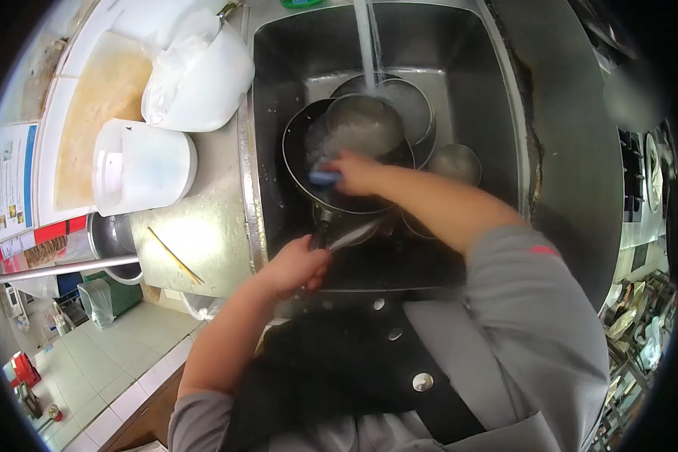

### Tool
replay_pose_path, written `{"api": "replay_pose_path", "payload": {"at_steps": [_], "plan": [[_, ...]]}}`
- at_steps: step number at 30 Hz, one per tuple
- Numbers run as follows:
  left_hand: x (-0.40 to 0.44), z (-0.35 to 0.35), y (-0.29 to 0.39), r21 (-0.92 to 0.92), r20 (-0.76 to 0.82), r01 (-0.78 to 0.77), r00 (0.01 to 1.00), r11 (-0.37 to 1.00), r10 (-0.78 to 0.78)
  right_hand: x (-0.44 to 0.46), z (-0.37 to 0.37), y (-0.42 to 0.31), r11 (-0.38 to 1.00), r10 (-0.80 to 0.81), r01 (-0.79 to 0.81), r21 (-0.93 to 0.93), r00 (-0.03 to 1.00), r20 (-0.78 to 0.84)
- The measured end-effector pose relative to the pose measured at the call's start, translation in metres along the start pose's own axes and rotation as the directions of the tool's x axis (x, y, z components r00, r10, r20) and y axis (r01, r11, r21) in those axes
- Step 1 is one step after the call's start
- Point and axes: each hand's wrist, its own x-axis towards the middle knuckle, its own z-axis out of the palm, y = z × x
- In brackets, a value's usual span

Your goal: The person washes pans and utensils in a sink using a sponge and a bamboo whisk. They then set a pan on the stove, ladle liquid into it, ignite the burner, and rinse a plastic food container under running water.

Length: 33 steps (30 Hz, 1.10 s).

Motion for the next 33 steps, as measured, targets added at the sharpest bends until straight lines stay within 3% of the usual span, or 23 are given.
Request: {"api": "replay_pose_path", "payload": {"at_steps": [3, 4, 7, 8, 11, 12, 16, 19, 21, 23, 26, 29, 30, 33], "plan": [[0.0, -0.003, -0.002, -0.037, 0.028, -0.005, 1.0, 0.999, 0.006, 0.002, -0.007, 0.036, 0.985, 0.125, -0.137, 0.107, 0.986, 0.114], [0.001, -0.004, 0.0, -0.043, 0.039, 0.003, 0.999, 0.999, -0.002, 0.025, 0.007, 0.064, 0.987, 0.101, -0.11, 0.121, 0.992, 0.072], [0.002, 0.0, -0.001, -0.053, 0.046, 0.023, 0.999, 0.998, -0.02, 0.055, 0.006, 0.051, 0.895, 0.345, -0.311, 0.319, 0.937, -0.055], [0.002, -0.001, 0.0, -0.054, 0.04, 0.027, 0.999, 0.998, -0.025, 0.041, -0.009, 0.017, 0.932, 0.31, -0.294, 0.213, 0.95, -0.047], [0.007, 0.0, -0.005, -0.013, 0.016, -0.002, 1.0, 1.0, 0.002, 0.022, 0.027, 0.0, 0.997, -0.047, 0.056, 0.052, 0.986, -0.161], [0.005, 0.001, -0.005, -0.013, 0.014, 0.001, 1.0, 1.0, -0.001, 0.024, 0.035, 0.007, 0.998, -0.042, 0.05, 0.031, 0.979, -0.2], [0.003, 0.005, -0.001, -0.018, 0.014, -0.011, 1.0, 1.0, 0.012, 0.046, 0.002, 0.025, 0.947, 0.313, -0.286, 0.144, 0.921, -0.23], [0.004, 0.004, -0.002, -0.018, 0.006, -0.008, 1.0, 1.0, 0.008, 0.03, -0.009, 0.0, 0.943, 0.279, -0.267, 0.198, 0.96, -0.031], [0.004, 0.004, -0.001, -0.02, 0.004, -0.004, 1.0, 1.0, 0.004, 0.011, 0.01, -0.007, 0.987, 0.042, -0.036, 0.159, 0.999, -0.031], [0.002, 0.005, 0.001, -0.02, 0.002, -0.002, 1.0, 1.0, 0.002, 0.018, 0.013, 0.008, 0.98, 0.157, -0.144, 0.136, 0.984, -0.089], [0.0, 0.008, 0.004, -0.031, -0.001, -0.004, 1.0, 0.999, 0.004, 0.035, -0.011, 0.048, 0.939, 0.32, -0.327, -0.107, 0.944, -0.078], [-0.001, 0.006, 0.004, -0.032, -0.007, -0.048, 0.999, 0.998, 0.048, 0.037, -0.003, 0.071, 0.919, 0.342, -0.389, -0.064, 0.869, -0.358], [-0.004, 0.006, 0.006, 0.013, -0.031, -0.069, 0.997, 0.998, 0.069, 0.031, -0.01, 0.074, 0.908, 0.261, -0.332, -0.256, 0.926, -0.274], [-0.025, 0.014, 0.013, 0.169, -0.133, -0.126, 0.98, 0.977, 0.149, 0.017, -0.026, 0.075, 0.907, 0.212, -0.309, -0.285, 0.922, -0.325]]}}
